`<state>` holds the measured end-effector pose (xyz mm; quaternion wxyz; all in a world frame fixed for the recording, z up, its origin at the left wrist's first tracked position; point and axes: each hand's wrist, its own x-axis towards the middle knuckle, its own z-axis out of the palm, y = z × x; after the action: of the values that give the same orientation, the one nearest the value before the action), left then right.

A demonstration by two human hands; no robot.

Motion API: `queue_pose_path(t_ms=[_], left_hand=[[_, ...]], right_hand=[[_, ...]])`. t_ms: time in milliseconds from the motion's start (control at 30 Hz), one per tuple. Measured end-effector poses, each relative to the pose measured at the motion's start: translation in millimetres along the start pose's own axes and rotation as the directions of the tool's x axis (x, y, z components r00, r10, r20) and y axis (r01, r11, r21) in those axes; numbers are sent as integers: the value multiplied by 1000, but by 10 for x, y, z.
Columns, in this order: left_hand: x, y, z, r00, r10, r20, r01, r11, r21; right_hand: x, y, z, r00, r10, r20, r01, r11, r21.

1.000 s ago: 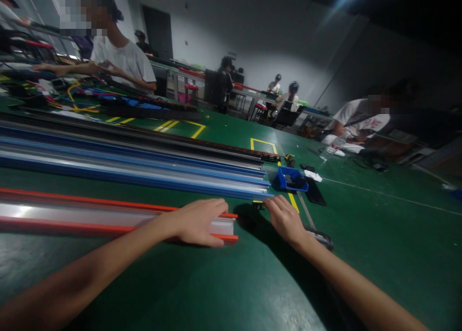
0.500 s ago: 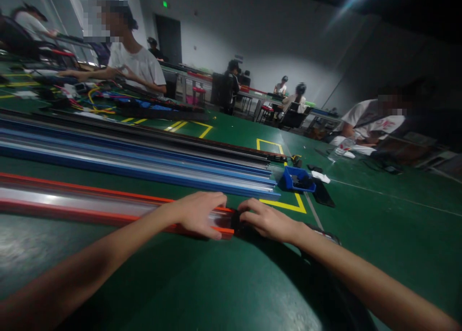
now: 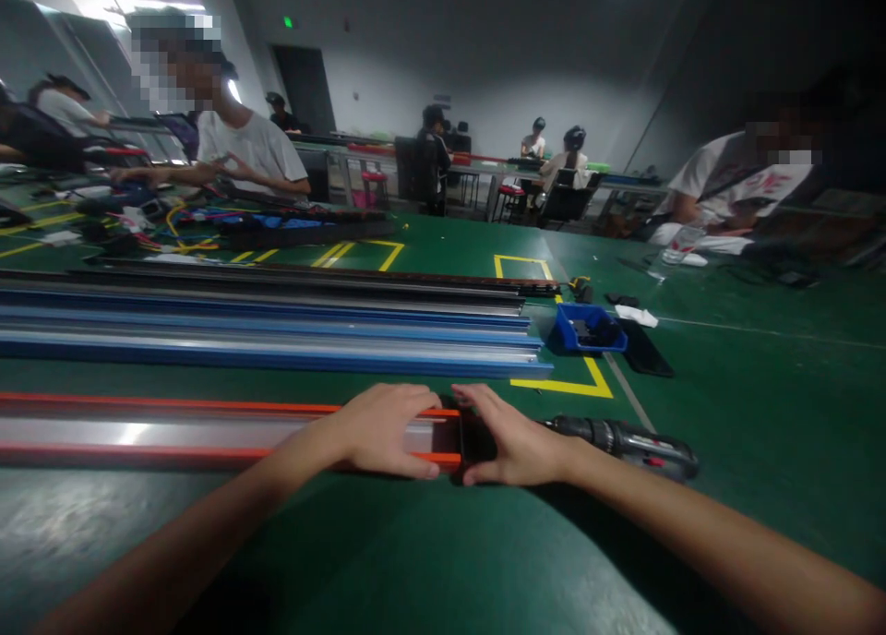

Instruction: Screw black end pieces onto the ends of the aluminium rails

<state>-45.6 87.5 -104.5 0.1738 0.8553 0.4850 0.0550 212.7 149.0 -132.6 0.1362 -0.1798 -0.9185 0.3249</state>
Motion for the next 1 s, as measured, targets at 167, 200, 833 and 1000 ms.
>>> queue_pose_path(t_ms=[167,200,833,1000], left_hand=[[-8,24,-9,1000,-11,17,11,1000,-7],[-12,37,-17,1000,-14,17,14,1000,-3],[54,109,74,991,-110,80,106,993,45],[86,132,67,985,-153,74,151,988,34]], right_hand=[[27,-47,85,994,107,-22,-108,993,-46],[31,-53,84,994,108,-32,-109,993,-52],[-24,-178,149,977,212,-6,-212,977,36],[-22,-192,121,974,225,-24,-223,972,73]])
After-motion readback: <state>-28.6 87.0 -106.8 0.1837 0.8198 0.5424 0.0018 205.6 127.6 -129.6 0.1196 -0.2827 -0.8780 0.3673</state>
